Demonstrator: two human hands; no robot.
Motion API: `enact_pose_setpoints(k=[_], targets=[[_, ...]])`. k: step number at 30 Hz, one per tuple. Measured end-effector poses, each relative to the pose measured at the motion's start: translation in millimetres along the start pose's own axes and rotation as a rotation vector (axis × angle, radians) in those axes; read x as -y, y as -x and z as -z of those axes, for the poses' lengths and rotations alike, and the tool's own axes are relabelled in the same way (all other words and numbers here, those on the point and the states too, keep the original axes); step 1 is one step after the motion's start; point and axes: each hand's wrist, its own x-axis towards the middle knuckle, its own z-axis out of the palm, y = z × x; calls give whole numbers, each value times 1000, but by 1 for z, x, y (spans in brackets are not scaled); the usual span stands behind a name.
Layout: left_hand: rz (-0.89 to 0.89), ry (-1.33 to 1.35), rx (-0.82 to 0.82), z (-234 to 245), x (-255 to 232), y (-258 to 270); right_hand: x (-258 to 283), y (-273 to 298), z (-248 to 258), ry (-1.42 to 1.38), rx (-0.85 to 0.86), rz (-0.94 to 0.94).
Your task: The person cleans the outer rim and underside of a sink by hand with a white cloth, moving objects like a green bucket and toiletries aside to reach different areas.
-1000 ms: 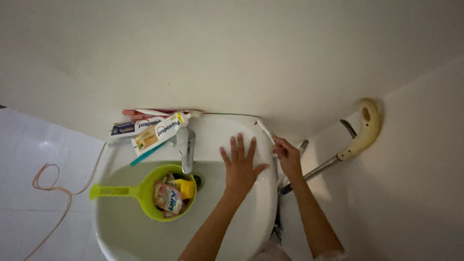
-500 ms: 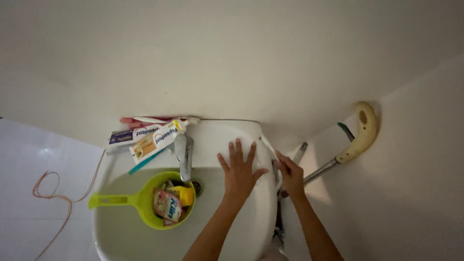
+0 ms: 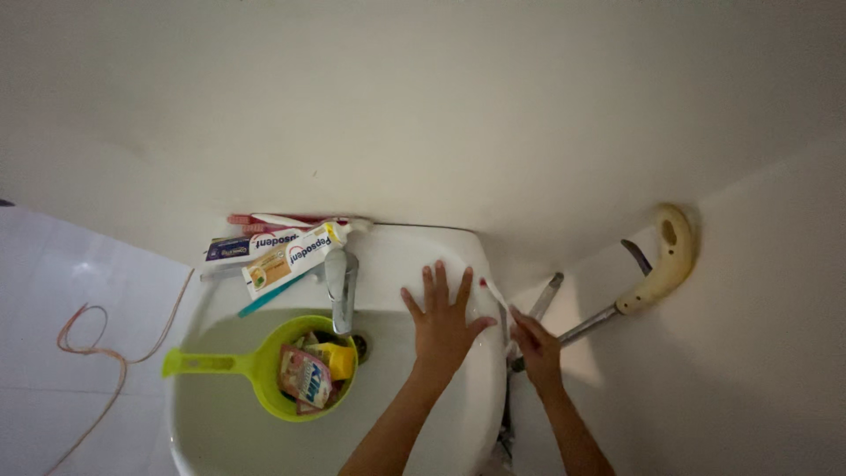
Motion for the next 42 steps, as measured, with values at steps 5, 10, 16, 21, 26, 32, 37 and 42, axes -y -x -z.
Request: enact_pose_setpoints(k=[5,10,16,21,26,32,37,42], targets=[[30,23,-18,-4,-4,1,3,-26,-5,247,-51,-220],[25,41,-15,1,-2,3,19,-85,-26,-55,50,42],[33,29,-40,3,0,0,25,-39,-9,123,26,67],[51,46,69,8,-1,2,64,-85,-18,277,81,-18],[40,56,87,13,1,-1,82,-49,-7,172,98,214],[69,58,116,5,2,0,92,-78,-27,359,29,0],[23,77,66,2,13,2,54,-40,-8,181,1,126],[35,43,51,-6,8,1,23,-28,5,160,-39,49]])
